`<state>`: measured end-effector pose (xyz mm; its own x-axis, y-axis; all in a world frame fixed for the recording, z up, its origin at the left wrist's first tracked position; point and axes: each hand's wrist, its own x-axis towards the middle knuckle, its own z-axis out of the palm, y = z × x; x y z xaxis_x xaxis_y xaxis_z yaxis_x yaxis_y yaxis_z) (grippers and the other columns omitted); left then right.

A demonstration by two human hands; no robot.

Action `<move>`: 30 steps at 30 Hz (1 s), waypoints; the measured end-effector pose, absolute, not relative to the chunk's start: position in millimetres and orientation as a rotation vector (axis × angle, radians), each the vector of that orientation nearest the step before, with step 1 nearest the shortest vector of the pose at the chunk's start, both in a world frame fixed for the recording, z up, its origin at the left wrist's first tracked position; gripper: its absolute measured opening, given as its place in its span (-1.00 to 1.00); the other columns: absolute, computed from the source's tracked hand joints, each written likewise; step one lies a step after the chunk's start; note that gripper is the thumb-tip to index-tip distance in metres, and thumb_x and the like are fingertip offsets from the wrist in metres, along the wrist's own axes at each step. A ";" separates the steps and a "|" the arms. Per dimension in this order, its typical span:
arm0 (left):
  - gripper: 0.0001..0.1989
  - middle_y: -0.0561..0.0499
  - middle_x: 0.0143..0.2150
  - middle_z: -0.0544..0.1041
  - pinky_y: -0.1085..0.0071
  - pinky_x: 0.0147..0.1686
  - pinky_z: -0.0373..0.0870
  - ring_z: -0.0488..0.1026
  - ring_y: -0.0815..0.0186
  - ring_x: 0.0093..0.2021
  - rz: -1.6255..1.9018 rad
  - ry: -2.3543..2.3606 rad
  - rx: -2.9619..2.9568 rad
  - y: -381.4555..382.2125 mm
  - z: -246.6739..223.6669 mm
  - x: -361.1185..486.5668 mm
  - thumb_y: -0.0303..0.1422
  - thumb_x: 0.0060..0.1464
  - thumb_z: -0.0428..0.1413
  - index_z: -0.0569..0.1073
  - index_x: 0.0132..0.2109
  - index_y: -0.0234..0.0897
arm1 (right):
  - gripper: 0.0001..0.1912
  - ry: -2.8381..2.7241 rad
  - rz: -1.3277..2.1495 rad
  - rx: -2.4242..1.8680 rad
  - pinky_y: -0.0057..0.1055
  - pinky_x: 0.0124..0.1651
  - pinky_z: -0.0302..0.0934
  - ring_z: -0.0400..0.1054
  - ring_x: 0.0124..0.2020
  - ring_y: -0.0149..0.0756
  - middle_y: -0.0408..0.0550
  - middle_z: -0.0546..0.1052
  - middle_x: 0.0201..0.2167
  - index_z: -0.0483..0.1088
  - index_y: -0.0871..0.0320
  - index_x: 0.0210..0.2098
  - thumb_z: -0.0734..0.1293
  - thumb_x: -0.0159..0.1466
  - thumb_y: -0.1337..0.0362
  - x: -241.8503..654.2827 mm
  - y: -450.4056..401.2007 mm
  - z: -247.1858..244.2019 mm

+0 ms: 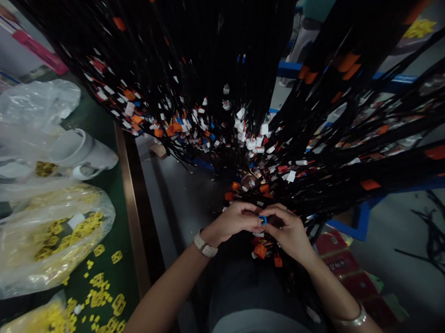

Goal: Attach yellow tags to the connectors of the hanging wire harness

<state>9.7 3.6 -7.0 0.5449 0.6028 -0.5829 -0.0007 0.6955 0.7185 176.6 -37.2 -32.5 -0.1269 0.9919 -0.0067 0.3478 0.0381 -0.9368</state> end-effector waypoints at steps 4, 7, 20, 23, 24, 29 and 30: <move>-0.77 0.05 -0.51 0.45 0.46 -0.37 0.36 0.41 0.43 -0.46 0.432 1.021 0.816 2.6 -7.5 13.0 -0.45 -0.25 0.24 0.49 -0.34 -0.43 | -0.88 -1.556 1.106 -1.385 -0.33 -0.21 0.25 0.38 -0.27 -0.24 -0.08 0.47 -0.31 0.46 0.05 -0.31 0.38 0.11 0.29 176.6 -37.3 -33.2; -0.83 0.10 -0.57 0.41 0.53 -0.47 0.27 0.34 0.48 -0.53 0.446 1.056 0.894 1.9 -7.6 14.2 -0.49 -0.26 0.21 0.48 -0.39 -0.42 | -0.88 -1.533 1.109 -1.388 -0.34 -0.24 0.26 0.38 -0.29 -0.25 -0.08 0.48 -0.32 0.48 0.05 -0.31 0.39 0.11 0.26 176.7 -37.0 -32.5; -0.83 0.09 -0.56 0.44 0.49 -0.43 0.37 0.42 0.44 -0.52 0.499 1.063 0.775 -0.3 -7.7 16.2 -0.49 -0.31 0.23 0.43 -0.44 -0.41 | -0.86 -1.491 1.150 -1.352 -0.34 -0.24 0.27 0.39 -0.26 -0.23 -0.07 0.48 -0.33 0.50 0.04 -0.32 0.41 0.10 0.22 178.4 -38.2 -33.4; -0.81 0.08 -0.56 0.44 0.43 -0.40 0.41 0.44 0.40 -0.50 0.500 1.071 0.746 -0.9 -9.3 16.6 -0.49 -0.33 0.24 0.42 -0.44 -0.41 | -0.86 -1.505 1.138 -1.348 -0.33 -0.21 0.27 0.40 -0.26 -0.23 -0.07 0.48 -0.32 0.50 0.04 -0.31 0.41 0.11 0.22 178.6 -38.5 -34.3; -0.79 0.08 -0.56 0.44 0.42 -0.39 0.42 0.44 0.40 -0.50 0.500 1.072 0.737 -0.9 -9.6 16.7 -0.48 -0.34 0.25 0.42 -0.44 -0.41 | -0.86 -1.506 1.134 -1.347 -0.34 -0.21 0.27 0.40 -0.26 -0.24 -0.07 0.49 -0.33 0.50 0.04 -0.31 0.41 0.10 0.22 178.6 -38.5 -34.4; -0.76 0.12 -0.59 0.40 0.42 -0.41 0.42 0.43 0.42 -0.54 0.490 1.086 0.696 -0.4 -8.4 17.8 -0.48 -0.38 0.28 0.40 -0.47 -0.41 | -0.87 -1.520 1.122 -1.341 -0.34 -0.20 0.26 0.40 -0.25 -0.24 -0.07 0.49 -0.33 0.50 0.05 -0.31 0.41 0.10 0.26 178.3 -38.4 -34.7; -0.76 0.13 -0.59 0.39 0.42 -0.41 0.42 0.43 0.42 -0.54 0.485 1.087 0.686 -0.4 -8.0 17.9 -0.48 -0.38 0.28 0.40 -0.48 -0.41 | -0.87 -1.525 1.120 -1.340 -0.34 -0.20 0.26 0.40 -0.25 -0.24 -0.07 0.49 -0.33 0.49 0.05 -0.31 0.41 0.10 0.27 178.4 -38.5 -35.0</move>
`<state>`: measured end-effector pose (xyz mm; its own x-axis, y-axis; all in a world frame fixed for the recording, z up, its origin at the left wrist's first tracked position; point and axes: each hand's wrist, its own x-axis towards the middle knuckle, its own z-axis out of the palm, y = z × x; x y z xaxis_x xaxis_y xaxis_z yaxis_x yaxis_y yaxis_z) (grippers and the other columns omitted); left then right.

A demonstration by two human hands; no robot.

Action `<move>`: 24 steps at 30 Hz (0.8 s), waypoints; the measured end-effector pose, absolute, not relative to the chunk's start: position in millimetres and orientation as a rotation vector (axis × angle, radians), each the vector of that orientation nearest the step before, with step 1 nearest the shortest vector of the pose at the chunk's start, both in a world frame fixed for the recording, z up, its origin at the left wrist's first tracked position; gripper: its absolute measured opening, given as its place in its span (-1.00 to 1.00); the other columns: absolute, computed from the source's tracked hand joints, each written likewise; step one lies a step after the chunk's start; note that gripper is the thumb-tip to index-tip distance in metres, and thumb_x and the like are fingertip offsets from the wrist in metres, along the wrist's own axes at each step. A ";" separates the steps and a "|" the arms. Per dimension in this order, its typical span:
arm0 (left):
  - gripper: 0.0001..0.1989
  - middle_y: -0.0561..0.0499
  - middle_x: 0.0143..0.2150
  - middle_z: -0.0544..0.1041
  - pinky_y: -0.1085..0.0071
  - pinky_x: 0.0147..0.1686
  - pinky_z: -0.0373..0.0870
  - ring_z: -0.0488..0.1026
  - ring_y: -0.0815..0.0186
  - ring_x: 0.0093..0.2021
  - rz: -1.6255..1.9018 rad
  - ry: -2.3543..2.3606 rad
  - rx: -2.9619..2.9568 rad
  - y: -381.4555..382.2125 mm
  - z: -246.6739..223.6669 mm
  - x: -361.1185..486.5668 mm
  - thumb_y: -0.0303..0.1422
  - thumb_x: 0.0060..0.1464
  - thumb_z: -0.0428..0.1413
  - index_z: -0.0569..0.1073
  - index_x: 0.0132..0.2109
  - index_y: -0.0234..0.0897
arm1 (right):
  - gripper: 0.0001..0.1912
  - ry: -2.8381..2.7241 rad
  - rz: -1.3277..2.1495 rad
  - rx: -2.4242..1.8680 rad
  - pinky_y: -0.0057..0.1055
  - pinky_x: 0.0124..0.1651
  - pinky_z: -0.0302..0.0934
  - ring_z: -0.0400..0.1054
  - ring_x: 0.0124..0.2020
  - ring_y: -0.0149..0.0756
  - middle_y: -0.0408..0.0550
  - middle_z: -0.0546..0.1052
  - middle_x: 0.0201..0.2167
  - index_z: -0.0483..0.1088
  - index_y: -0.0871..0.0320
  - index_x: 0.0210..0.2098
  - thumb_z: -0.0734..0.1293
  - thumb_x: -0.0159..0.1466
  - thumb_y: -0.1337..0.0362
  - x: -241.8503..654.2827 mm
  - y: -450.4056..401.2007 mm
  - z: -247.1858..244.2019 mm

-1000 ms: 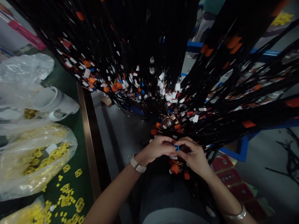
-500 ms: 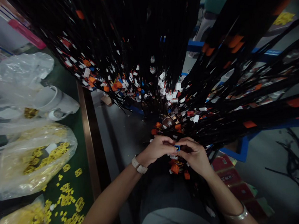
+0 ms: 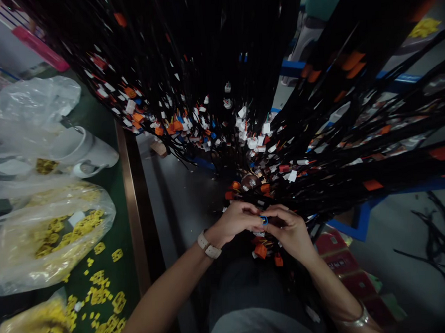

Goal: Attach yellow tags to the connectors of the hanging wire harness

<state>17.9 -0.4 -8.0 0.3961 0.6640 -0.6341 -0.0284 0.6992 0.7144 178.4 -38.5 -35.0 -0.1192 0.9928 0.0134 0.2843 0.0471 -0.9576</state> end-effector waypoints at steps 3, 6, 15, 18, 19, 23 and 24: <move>-0.74 0.12 -0.59 0.40 0.40 -0.40 0.43 0.44 0.41 -0.52 0.479 1.079 0.669 -0.7 -7.1 17.9 -0.46 -0.39 0.30 0.39 -0.48 -0.41 | -0.87 -1.543 1.116 -1.338 -0.34 -0.20 0.27 0.40 -0.24 -0.23 -0.07 0.49 -0.32 0.49 0.06 -0.31 0.41 0.11 0.27 179.0 -39.0 -36.6; -0.71 0.11 -0.59 0.39 0.38 -0.38 0.44 0.44 0.41 -0.52 0.479 1.083 0.665 -1.3 -6.6 17.9 -0.45 -0.41 0.32 0.38 -0.48 -0.41 | -0.86 -1.559 1.112 -1.331 -0.35 -0.22 0.27 0.40 -0.25 -0.24 -0.07 0.49 -0.32 0.48 0.07 -0.30 0.41 0.11 0.27 179.5 -39.6 -37.9; -0.74 0.10 -0.56 0.41 0.28 -0.31 0.47 0.45 0.38 -0.49 0.467 1.064 0.631 -1.3 -12.9 17.3 -0.44 -0.36 0.30 0.38 -0.49 -0.40 | -0.85 -1.614 1.095 -1.300 -0.34 -0.18 0.24 0.38 -0.25 -0.27 -0.11 0.46 -0.32 0.46 0.06 -0.29 0.40 0.12 0.35 180.0 -39.9 -39.1; -0.69 0.02 -0.49 0.47 0.24 -0.25 0.47 0.49 0.32 -0.41 0.400 0.990 0.637 2.6 -11.8 10.7 -0.39 -0.34 0.33 0.44 -0.39 -0.42 | -0.86 -1.607 1.086 -1.301 -0.36 -0.22 0.24 0.37 -0.27 -0.29 -0.10 0.45 -0.32 0.45 0.06 -0.29 0.39 0.12 0.36 179.3 -39.2 -37.0; -0.65 -0.01 -0.46 0.50 0.24 -0.23 0.46 0.51 0.31 -0.39 0.371 0.960 0.656 4.6 -10.3 7.6 -0.35 -0.30 0.33 0.46 -0.32 -0.42 | -0.86 -1.593 1.091 -1.307 -0.38 -0.26 0.25 0.36 -0.31 -0.30 -0.10 0.45 -0.32 0.45 0.07 -0.29 0.40 0.12 0.35 179.0 -39.0 -36.0; -0.54 -0.11 -0.31 0.55 0.33 -0.27 0.45 0.53 0.29 -0.34 0.371 0.991 0.780 15.9 -3.5 -6.4 -0.20 -0.09 0.23 0.43 -0.06 -0.36 | -0.83 -1.474 1.143 -1.332 -0.44 -0.41 0.25 0.31 -0.44 -0.37 -0.10 0.42 -0.33 0.43 0.08 -0.28 0.41 0.11 0.29 180.1 -41.0 -32.3; -0.55 -0.12 -0.29 0.55 0.35 -0.28 0.45 0.53 0.30 -0.33 0.415 1.043 0.793 19.0 -2.5 -9.7 -0.19 -0.06 0.21 0.42 -0.05 -0.35 | -0.82 -1.448 1.154 -1.334 -0.44 -0.41 0.26 0.31 -0.44 -0.38 -0.09 0.42 -0.30 0.42 0.08 -0.26 0.41 0.12 0.28 181.1 -42.6 -31.3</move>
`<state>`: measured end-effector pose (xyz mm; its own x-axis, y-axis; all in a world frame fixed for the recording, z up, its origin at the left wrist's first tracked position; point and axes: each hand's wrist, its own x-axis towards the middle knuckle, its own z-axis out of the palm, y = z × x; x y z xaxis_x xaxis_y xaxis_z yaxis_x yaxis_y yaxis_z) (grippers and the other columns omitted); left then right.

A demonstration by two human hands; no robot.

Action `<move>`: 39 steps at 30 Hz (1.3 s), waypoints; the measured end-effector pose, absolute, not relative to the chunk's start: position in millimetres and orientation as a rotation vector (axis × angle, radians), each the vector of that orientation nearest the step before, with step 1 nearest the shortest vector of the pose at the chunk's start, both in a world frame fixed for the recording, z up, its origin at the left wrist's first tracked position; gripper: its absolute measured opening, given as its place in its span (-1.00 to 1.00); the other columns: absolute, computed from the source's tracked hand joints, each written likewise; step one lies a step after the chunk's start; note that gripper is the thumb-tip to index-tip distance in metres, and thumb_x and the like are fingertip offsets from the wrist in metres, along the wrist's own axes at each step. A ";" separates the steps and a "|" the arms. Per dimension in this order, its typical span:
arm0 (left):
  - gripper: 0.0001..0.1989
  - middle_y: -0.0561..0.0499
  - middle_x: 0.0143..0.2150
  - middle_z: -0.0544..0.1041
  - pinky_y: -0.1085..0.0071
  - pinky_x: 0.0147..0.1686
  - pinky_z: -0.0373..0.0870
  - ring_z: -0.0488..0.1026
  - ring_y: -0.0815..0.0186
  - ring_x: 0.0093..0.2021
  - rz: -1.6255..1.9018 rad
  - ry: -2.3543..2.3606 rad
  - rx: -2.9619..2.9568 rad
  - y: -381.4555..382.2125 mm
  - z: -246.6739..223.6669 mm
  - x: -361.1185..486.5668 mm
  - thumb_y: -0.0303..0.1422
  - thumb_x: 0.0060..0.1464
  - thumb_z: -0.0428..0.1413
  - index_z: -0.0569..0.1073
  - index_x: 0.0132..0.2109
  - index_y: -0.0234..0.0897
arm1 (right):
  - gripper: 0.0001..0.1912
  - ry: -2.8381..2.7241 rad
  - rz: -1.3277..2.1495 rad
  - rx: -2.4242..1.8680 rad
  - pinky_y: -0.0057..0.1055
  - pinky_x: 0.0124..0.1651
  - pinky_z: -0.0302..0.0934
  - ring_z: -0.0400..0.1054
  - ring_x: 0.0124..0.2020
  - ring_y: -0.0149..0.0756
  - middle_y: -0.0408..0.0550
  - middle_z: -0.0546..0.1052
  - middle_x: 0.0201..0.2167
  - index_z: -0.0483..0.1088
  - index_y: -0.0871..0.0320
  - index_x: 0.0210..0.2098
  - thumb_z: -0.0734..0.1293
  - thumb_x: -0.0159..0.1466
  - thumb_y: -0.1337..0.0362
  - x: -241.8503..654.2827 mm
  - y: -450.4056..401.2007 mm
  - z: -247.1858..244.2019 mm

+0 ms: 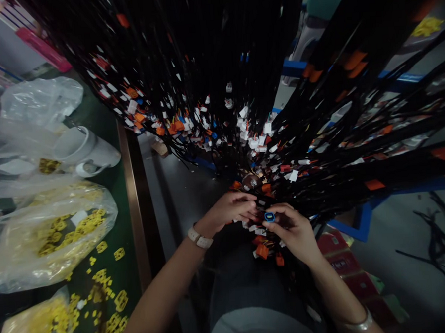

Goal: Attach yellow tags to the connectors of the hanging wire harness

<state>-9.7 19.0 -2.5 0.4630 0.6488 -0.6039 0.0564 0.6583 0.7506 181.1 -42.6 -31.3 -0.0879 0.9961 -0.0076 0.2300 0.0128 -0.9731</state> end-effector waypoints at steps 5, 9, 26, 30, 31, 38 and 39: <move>-0.66 -0.10 -0.29 0.53 0.44 -0.30 0.42 0.49 0.39 -0.36 0.607 1.210 0.775 29.9 -2.2 -21.8 -0.21 -0.01 0.17 0.46 -0.14 -0.36 | -0.78 -1.536 1.101 -1.329 -0.40 -0.32 0.30 0.35 -0.37 -0.35 -0.02 0.42 -0.16 0.42 0.05 -0.17 0.36 0.17 0.30 186.4 -57.7 -20.2; -0.68 -0.09 -0.30 0.52 0.45 -0.30 0.41 0.48 0.40 -0.36 0.611 1.217 0.765 32.3 -2.4 -24.9 -0.22 -0.01 0.17 0.46 -0.16 -0.36 | -0.79 -1.725 1.071 -1.177 -0.43 -0.23 0.29 0.39 -0.26 -0.33 -0.07 0.45 -0.25 0.43 0.04 -0.23 0.34 0.16 0.43 185.8 -75.8 -4.9; -0.75 -0.05 -0.18 0.53 0.40 -0.18 0.29 0.43 0.25 -0.16 0.163 1.045 1.996 3.2 -27.9 2.4 -0.45 0.01 0.11 0.49 -0.11 -0.22 | -0.66 -2.202 1.097 -0.908 -0.55 -0.29 0.22 0.37 -0.39 -0.47 -0.18 0.47 -0.35 0.41 0.03 -0.26 0.26 0.12 0.58 180.9 -110.6 54.9; -0.75 -0.07 -0.20 0.45 0.39 -0.26 0.28 0.38 0.23 -0.20 0.031 0.995 2.207 -6.5 -34.5 11.0 -0.42 -0.05 0.17 0.46 -0.14 -0.22 | -0.63 -2.237 1.134 -0.922 -0.53 -0.25 0.22 0.37 -0.38 -0.48 -0.21 0.48 -0.34 0.41 0.00 -0.24 0.25 0.11 0.59 181.4 -110.1 58.8; -0.76 -0.06 -0.20 0.43 0.39 -0.26 0.27 0.37 0.24 -0.20 0.045 0.976 2.235 -7.9 -36.4 12.5 -0.41 -0.04 0.17 0.45 -0.15 -0.22 | -0.63 -2.241 1.143 -0.920 -0.53 -0.25 0.22 0.37 -0.37 -0.47 -0.20 0.48 -0.33 0.40 0.00 -0.23 0.25 0.11 0.59 182.0 -110.0 59.6; -0.80 -0.06 -0.19 0.40 0.39 -0.23 0.26 0.34 0.25 -0.18 0.072 0.862 2.299 -16.8 -46.3 21.9 -0.27 0.03 0.12 0.47 -0.17 -0.20 | -0.65 -2.250 1.173 -0.906 -0.55 -0.23 0.21 0.38 -0.35 -0.46 -0.24 0.49 -0.32 0.40 -0.03 -0.23 0.27 0.11 0.55 180.1 -110.9 59.8; -0.81 -0.06 -0.20 0.40 0.39 -0.23 0.27 0.34 0.25 -0.19 0.069 0.842 2.297 -17.0 -46.7 22.3 -0.29 0.04 0.10 0.47 -0.19 -0.22 | -0.65 -2.251 1.176 -0.911 -0.55 -0.23 0.22 0.39 -0.35 -0.46 -0.25 0.49 -0.31 0.41 -0.03 -0.24 0.27 0.11 0.55 179.3 -110.7 59.3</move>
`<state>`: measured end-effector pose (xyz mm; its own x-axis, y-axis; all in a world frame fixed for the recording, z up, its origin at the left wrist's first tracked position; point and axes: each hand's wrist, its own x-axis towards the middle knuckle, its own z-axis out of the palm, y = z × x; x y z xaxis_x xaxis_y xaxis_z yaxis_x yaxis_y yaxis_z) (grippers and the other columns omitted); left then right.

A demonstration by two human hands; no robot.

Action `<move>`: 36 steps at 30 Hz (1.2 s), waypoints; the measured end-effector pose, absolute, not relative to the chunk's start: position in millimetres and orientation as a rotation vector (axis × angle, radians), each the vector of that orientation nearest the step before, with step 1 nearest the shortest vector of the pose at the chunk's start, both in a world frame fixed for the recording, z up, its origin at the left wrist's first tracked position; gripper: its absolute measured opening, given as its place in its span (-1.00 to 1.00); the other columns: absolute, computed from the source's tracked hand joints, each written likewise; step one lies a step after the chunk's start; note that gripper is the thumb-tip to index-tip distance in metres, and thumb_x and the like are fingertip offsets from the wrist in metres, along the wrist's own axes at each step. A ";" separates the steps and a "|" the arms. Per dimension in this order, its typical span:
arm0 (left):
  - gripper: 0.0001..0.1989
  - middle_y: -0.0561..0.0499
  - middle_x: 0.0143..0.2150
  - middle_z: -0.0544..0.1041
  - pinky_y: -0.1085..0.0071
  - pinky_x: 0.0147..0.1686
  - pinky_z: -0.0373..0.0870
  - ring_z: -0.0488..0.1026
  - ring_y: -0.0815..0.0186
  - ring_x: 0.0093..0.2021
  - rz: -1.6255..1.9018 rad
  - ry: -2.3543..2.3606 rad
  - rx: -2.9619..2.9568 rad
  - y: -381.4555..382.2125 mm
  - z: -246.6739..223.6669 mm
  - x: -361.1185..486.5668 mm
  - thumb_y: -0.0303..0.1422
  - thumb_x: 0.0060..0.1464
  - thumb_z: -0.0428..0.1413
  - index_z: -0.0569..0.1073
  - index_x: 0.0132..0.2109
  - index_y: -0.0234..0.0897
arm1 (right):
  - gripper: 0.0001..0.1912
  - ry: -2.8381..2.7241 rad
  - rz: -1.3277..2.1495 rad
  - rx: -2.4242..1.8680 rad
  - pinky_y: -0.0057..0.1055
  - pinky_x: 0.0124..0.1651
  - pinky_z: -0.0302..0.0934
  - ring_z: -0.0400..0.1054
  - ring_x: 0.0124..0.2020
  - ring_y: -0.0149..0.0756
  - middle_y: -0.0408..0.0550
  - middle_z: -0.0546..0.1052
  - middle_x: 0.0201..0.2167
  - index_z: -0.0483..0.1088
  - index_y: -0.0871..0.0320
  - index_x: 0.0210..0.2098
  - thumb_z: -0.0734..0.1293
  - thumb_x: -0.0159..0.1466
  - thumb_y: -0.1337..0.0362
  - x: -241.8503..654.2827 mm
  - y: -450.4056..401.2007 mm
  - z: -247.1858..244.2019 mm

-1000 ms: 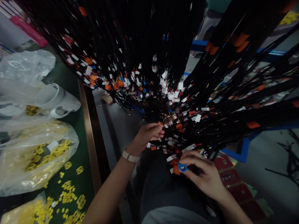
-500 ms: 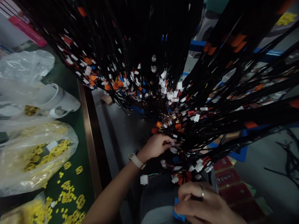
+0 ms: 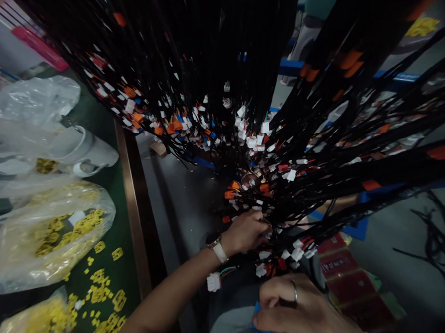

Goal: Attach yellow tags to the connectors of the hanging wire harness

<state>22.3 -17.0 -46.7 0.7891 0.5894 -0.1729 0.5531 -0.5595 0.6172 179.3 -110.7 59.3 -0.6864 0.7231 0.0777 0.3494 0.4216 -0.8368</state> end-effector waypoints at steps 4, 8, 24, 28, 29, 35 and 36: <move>-0.86 -0.09 -0.19 0.43 0.40 -0.19 0.28 0.36 0.26 -0.20 0.113 0.830 2.236 -8.1 -43.1 15.9 -0.43 -0.04 0.09 0.46 -0.26 -0.30 | -0.66 -2.271 1.124 -0.983 -0.55 -0.27 0.27 0.41 -0.36 -0.44 -0.23 0.51 -0.31 0.42 -0.04 -0.23 0.28 0.12 0.53 176.8 -108.8 60.1; -0.83 -0.04 -0.27 0.49 0.43 -0.24 0.28 0.39 0.31 -0.28 0.254 0.983 2.036 9.5 -29.4 -0.5 -0.46 -0.06 0.06 0.44 -0.25 -0.32 | -0.54 -2.343 1.060 -1.050 -0.50 -0.22 0.36 0.46 -0.23 -0.32 -0.14 0.52 -0.08 0.34 -0.04 0.00 0.42 0.09 0.25 176.3 -108.6 62.5; -0.87 0.02 -0.38 0.46 0.51 -0.36 0.25 0.36 0.40 -0.38 0.567 1.048 1.697 18.3 22.1 -11.5 -0.40 -0.07 0.14 0.46 -0.30 -0.32 | -0.62 -1.889 0.382 -1.317 -0.15 0.04 0.24 0.38 -0.07 -0.12 -0.04 0.50 -0.07 0.39 0.00 -0.04 0.38 0.14 0.36 182.9 -45.2 33.4; -0.92 0.04 -0.40 0.43 0.50 -0.36 0.22 0.34 0.39 -0.37 0.565 1.061 1.942 16.1 19.2 -7.3 -0.47 -0.09 0.13 0.44 -0.35 -0.31 | -0.64 -1.989 0.502 -1.293 -0.17 0.04 0.23 0.37 -0.06 -0.14 -0.05 0.52 -0.08 0.40 0.02 -0.04 0.38 0.15 0.29 174.5 -35.0 21.8; -0.91 0.03 -0.39 0.43 0.50 -0.36 0.23 0.34 0.39 -0.36 0.568 1.079 1.960 15.9 17.9 -6.7 -0.49 -0.09 0.12 0.44 -0.33 -0.31 | -0.65 -1.979 0.591 -1.303 -0.18 0.03 0.25 0.38 -0.07 -0.14 -0.05 0.53 -0.10 0.40 0.02 -0.04 0.38 0.16 0.26 173.5 -31.9 16.7; -0.87 0.03 -0.35 0.45 0.50 -0.32 0.27 0.37 0.39 -0.35 0.589 1.108 1.949 13.0 11.6 -3.5 -0.48 -0.02 0.09 0.44 -0.26 -0.27 | -0.64 -1.631 1.109 -1.340 -0.33 -0.23 0.37 0.46 -0.29 -0.24 -0.07 0.56 -0.28 0.41 0.09 -0.10 0.39 0.12 0.14 178.8 -16.6 -15.8; -0.88 0.03 -0.35 0.45 0.50 -0.32 0.27 0.37 0.40 -0.35 0.594 1.108 1.936 12.4 11.1 -2.7 -0.48 -0.01 0.09 0.43 -0.26 -0.27 | -0.60 -1.613 1.130 -1.328 -0.32 -0.21 0.37 0.46 -0.26 -0.23 -0.06 0.55 -0.26 0.40 0.10 -0.08 0.41 0.10 0.13 180.6 -15.2 -18.9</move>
